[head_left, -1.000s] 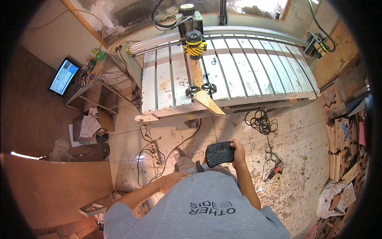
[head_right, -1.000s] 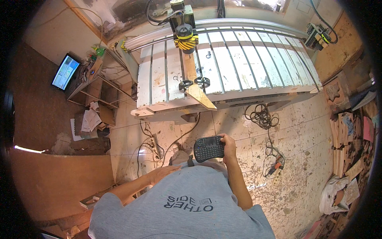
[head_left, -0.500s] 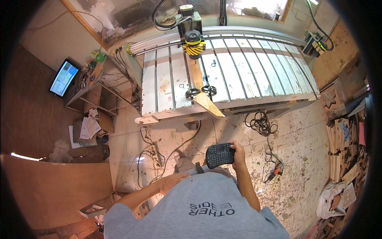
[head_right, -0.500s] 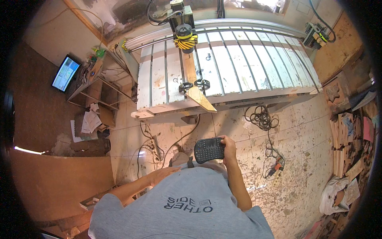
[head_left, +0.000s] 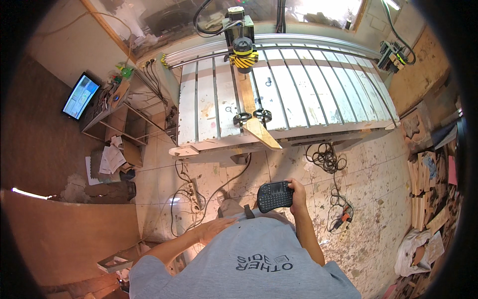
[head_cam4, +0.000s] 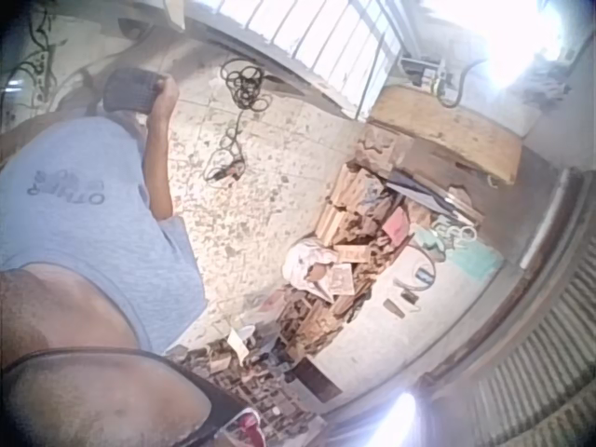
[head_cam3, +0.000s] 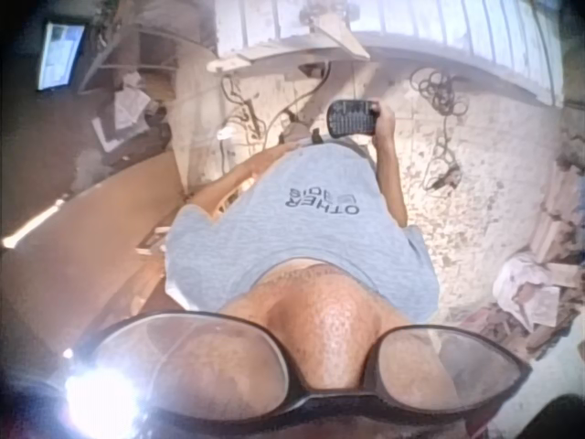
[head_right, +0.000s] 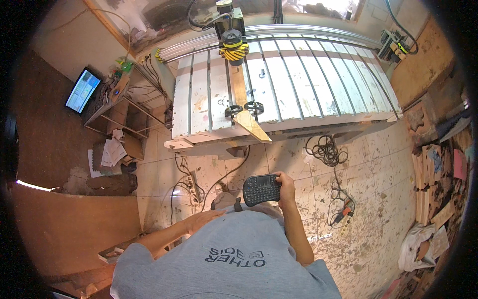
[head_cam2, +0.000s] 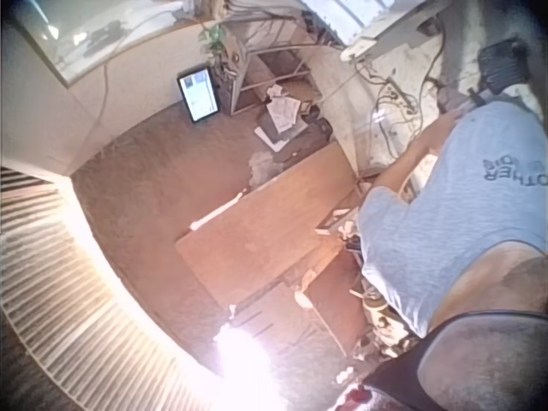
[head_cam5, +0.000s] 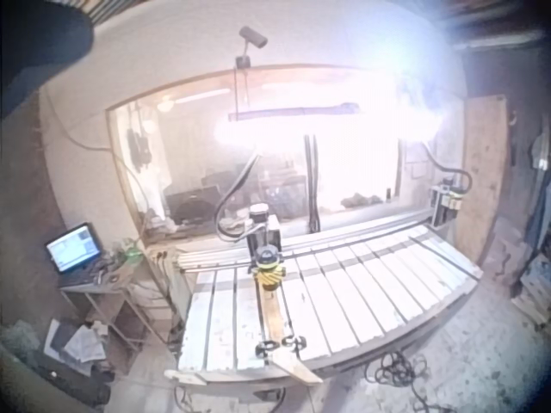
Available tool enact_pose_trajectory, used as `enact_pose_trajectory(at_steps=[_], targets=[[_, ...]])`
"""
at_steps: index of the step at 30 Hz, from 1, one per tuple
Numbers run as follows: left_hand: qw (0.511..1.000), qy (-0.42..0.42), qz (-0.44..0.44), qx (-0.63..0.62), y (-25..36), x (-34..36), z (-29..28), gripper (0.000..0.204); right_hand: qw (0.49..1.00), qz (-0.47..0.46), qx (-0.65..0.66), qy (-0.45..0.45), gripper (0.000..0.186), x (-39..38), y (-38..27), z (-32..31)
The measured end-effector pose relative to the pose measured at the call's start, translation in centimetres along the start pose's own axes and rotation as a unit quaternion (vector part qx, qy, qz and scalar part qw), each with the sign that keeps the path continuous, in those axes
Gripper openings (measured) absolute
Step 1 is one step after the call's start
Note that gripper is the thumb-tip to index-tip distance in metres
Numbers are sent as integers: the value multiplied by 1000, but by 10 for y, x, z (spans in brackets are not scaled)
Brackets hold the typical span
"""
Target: The person uses a handheld keyboard to control a CNC router, then uses their hands to adjust the position of a wooden workpiece and the router head on the machine bed.
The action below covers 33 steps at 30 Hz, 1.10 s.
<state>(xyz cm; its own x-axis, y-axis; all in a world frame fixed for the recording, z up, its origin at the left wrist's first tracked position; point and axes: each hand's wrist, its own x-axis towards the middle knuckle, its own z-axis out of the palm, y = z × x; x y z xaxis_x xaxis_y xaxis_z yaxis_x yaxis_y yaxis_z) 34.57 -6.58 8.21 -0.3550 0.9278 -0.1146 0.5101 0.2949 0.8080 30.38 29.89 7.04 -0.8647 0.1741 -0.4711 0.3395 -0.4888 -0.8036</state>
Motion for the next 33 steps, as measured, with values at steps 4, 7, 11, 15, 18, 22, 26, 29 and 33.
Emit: enact_pose_trajectory(at_steps=[4, 7, 11, 15, 18, 22, 26, 29, 33], targets=[[1000, 0, -13, 6, -2, 1, 4, 73, 1000, 3, 4, -1, 26, 1, 2, -1], [999, -15, -43, 2, -1, 0, 3, 71, 1000, 1, -6, 7, 26, 1, 1, -2], [999, -21, -45, 2, 2, 0, 0, 71, 1000, 0, 6, 7, 26, 2, 3, -4], [999, -22, -47, 1, 2, 1, 0, 70, 1000, 2, -3, 9, 26, -2, -1, 1], [998, -23, -50, -3, 3, 1, 0, 70, 1000, -3, -12, 9, 26, -4, -3, 1], [998, -28, -54, -6, 6, 1, 2, 70, 1000, -1, 1, 10, 26, -1, 4, -3], [996, -37, -79, -8, 11, -2, 0, 70, 1000, 7, 8, 9, 26, -2, 6, -2], [993, -45, -106, -19, 18, -3, -2, 70, 1000, 11, -4, 16, 25, -4, 7, -4], [982, -60, -173, -55, 27, -3, -8, 69, 1000, 8, -1, 13, 25, -4, 8, -1]])
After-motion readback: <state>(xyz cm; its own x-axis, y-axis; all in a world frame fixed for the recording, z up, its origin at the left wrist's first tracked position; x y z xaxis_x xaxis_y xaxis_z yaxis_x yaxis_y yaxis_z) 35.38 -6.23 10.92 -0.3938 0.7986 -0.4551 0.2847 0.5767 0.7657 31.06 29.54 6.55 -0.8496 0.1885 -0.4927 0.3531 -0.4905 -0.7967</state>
